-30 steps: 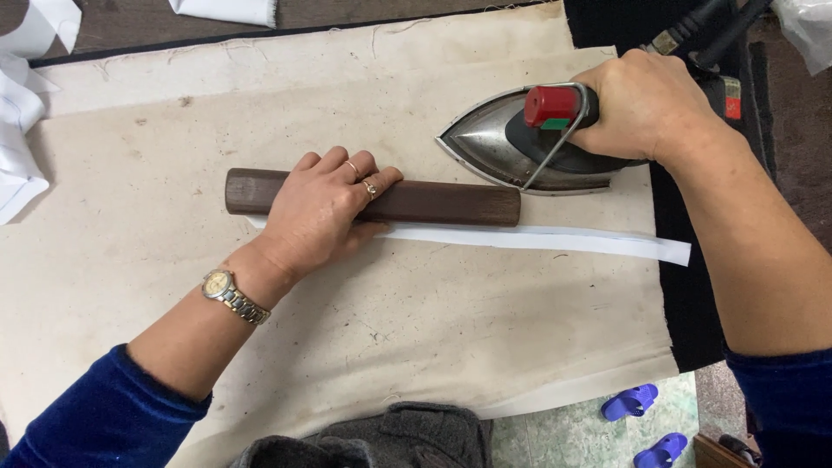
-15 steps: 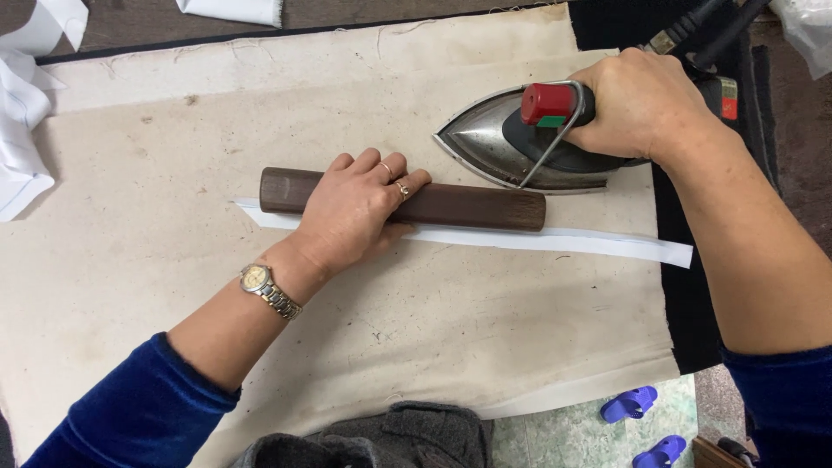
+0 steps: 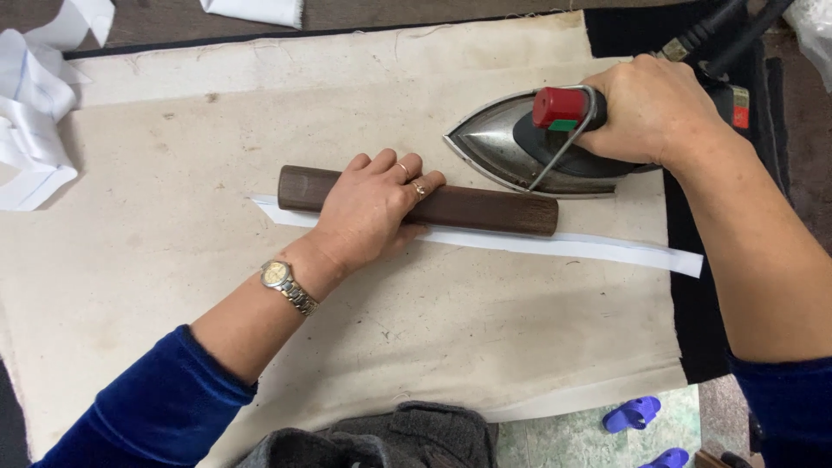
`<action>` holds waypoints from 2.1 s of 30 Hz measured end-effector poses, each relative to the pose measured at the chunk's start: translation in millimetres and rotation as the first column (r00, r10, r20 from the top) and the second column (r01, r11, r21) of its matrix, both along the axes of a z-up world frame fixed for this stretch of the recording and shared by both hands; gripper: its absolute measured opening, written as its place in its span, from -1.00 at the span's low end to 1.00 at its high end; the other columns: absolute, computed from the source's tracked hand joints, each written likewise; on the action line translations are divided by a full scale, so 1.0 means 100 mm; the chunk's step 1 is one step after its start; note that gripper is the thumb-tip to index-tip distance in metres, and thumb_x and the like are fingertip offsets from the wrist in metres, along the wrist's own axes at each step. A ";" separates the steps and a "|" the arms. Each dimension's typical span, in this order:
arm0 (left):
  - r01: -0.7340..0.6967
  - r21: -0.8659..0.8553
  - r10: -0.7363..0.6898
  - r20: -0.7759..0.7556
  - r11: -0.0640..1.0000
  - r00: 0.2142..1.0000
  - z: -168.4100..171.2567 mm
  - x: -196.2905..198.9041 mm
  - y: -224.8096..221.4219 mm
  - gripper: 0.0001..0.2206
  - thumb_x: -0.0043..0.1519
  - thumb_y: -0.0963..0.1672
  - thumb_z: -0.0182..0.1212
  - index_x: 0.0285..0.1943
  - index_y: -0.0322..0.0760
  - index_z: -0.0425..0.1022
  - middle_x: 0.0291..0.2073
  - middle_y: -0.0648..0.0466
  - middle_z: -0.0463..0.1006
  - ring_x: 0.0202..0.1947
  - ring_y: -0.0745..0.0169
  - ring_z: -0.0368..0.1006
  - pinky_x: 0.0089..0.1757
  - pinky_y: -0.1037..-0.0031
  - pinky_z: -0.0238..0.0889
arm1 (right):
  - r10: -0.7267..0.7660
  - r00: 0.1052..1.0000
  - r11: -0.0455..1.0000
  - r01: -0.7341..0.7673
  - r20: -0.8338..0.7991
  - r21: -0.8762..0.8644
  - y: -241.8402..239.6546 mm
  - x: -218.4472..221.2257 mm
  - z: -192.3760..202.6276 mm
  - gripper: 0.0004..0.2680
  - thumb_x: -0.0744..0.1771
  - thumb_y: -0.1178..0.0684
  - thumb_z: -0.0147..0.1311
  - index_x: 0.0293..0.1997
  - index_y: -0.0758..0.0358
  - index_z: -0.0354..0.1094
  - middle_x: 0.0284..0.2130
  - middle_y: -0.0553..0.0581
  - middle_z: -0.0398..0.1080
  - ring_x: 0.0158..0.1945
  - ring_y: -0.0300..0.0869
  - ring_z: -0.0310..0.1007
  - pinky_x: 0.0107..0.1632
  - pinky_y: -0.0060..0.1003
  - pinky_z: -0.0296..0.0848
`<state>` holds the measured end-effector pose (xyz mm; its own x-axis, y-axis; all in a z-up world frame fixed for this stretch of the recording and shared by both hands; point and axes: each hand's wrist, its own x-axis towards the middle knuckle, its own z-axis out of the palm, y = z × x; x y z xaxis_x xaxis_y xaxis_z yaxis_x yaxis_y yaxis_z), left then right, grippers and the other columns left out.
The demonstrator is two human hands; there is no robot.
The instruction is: Folding and ironing thin white fabric strips on a pressing table, using a wooden block to set the creases.
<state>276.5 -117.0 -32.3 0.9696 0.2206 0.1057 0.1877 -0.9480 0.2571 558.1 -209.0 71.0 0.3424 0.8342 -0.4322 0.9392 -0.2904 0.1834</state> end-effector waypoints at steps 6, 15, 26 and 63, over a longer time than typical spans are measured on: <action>0.008 -0.023 -0.008 0.037 1.000 0.999 -0.03 0.02 0.00 -0.41 -0.09 0.09 0.40 0.13 -0.05 0.37 -0.14 0.14 0.41 -0.15 0.09 0.31 -0.24 0.28 0.16 | -0.018 0.998 1.000 0.019 0.053 -0.022 0.04 -0.06 0.03 -0.79 0.20 -0.20 0.00 -0.51 0.05 0.41 -0.51 0.26 0.49 -0.27 0.25 0.45 -0.25 0.02 0.38; -0.279 -0.275 0.328 0.151 0.920 0.933 0.48 -1.16 0.17 -0.50 0.01 -0.13 0.30 0.19 -0.19 0.39 -0.20 -0.04 0.46 -0.19 -0.09 0.35 -0.19 0.17 0.18 | -0.094 0.992 0.994 0.098 0.089 -0.044 0.02 0.01 -0.07 -0.84 0.22 -0.25 0.01 -0.43 -0.16 0.46 -0.56 0.07 0.51 -0.35 0.07 0.50 -0.28 -0.09 0.45; -0.884 0.191 0.904 -0.056 0.426 0.423 0.06 -3.24 0.23 -0.42 0.01 0.07 0.39 0.24 -0.12 0.55 -0.09 -0.04 0.42 -0.11 -0.13 0.34 -0.27 0.06 0.27 | -0.096 0.992 0.995 0.098 0.083 -0.015 0.01 -0.01 -0.07 -0.87 0.21 -0.19 0.03 -0.37 -0.18 0.49 -0.57 0.06 0.51 -0.32 0.07 0.50 -0.27 -0.08 0.46; -0.097 -0.897 0.502 0.148 0.431 0.852 0.55 -1.18 0.37 -0.57 0.17 -0.03 0.27 0.19 -0.12 0.25 0.08 0.03 0.39 0.18 0.14 0.29 0.18 0.23 0.15 | 0.025 0.540 0.999 -0.031 -0.841 0.010 0.75 -2.11 -0.12 -0.86 0.29 0.14 0.07 -0.14 0.20 0.53 -0.51 0.14 0.54 -0.54 -0.20 0.47 -0.40 -0.38 0.49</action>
